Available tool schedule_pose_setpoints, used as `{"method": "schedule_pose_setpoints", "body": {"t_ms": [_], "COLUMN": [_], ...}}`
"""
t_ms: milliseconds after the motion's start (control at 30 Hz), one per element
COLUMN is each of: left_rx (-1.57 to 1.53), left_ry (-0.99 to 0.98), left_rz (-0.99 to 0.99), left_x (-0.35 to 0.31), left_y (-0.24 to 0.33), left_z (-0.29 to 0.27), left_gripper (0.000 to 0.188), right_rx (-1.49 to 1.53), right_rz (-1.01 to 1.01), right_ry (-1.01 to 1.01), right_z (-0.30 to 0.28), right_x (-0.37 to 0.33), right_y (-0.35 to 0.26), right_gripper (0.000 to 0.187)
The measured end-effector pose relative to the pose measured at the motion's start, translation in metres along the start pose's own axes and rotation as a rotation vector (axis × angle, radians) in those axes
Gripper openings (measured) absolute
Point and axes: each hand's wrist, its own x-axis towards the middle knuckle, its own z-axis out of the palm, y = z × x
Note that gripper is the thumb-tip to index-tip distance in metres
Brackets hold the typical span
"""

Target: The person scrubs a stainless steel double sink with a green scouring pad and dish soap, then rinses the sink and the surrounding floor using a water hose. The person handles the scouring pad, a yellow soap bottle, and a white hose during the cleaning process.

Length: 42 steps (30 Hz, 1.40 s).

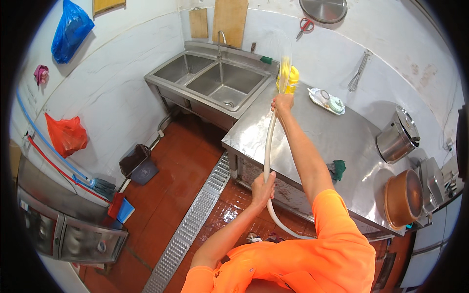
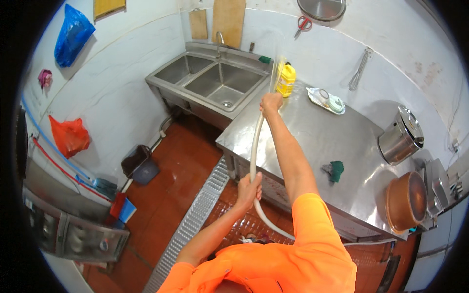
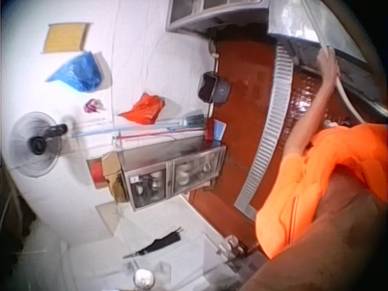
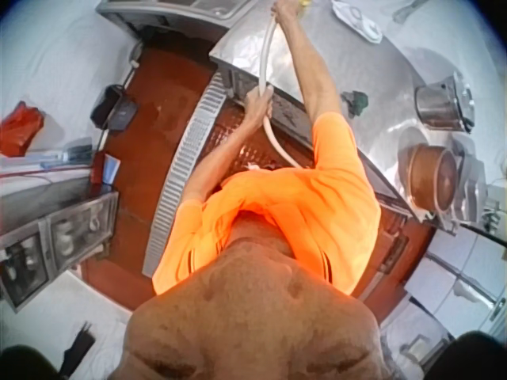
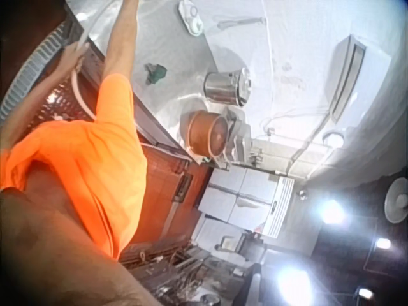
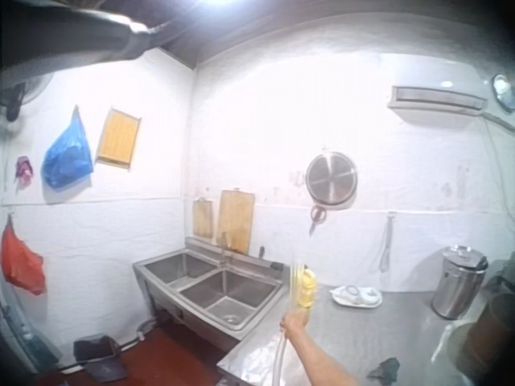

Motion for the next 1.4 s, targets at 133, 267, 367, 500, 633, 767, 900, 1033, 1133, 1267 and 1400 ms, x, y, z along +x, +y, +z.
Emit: {"method": "schedule_pose_setpoints", "body": {"t_ms": [133,267,367,500,633,767,900,1033,1133,1267,1400], "left_rx": [-0.007,0.007,0.020,0.028,0.064,0.061,-0.008,-0.108,-0.134,-0.133,-0.108], "left_ry": [-0.036,-0.057,-0.092,-0.107,-0.169,-0.182,-0.180,-0.109,-0.072,-0.016,0.029], "left_rz": [-0.030,-0.039,-0.049,-0.077,-0.088,-0.088,-0.048,-0.050,-0.040,-0.053,-0.147], "left_x": [0.002,0.005,0.007,0.009,0.013,0.013,0.012,0.009,0.004,-0.007,-0.022], "left_y": [0.003,0.005,0.000,-0.008,-0.022,-0.032,-0.027,-0.020,-0.024,-0.036,-0.047], "left_z": [0.009,0.018,0.026,0.038,0.052,0.060,0.064,0.060,0.049,0.043,0.043], "left_gripper": [0.030,0.029,0.029,0.033,0.032,0.028,0.026,0.025,0.026,0.028,0.028], "right_rx": [0.174,0.102,0.102,0.163,0.099,0.076,0.022,0.080,-0.002,-0.095,-0.158], "right_rz": [0.035,0.036,0.026,0.078,0.084,0.091,0.005,0.116,0.140,0.196,0.278], "right_ry": [-0.040,0.036,0.092,0.150,0.215,0.139,-0.083,-0.254,-0.380,-0.429,-0.541], "right_z": [-0.014,-0.021,-0.040,-0.073,-0.105,-0.108,-0.069,-0.027,-0.004,0.014,0.012], "right_x": [0.010,0.014,0.027,0.039,0.059,0.065,0.052,0.032,0.020,0.007,-0.019], "right_y": [-0.004,-0.014,-0.011,-0.009,-0.003,-0.002,-0.012,-0.015,0.001,0.035,0.063], "right_gripper": [0.012,0.010,0.011,0.012,0.013,0.009,0.015,0.014,0.016,0.019,0.019]}}
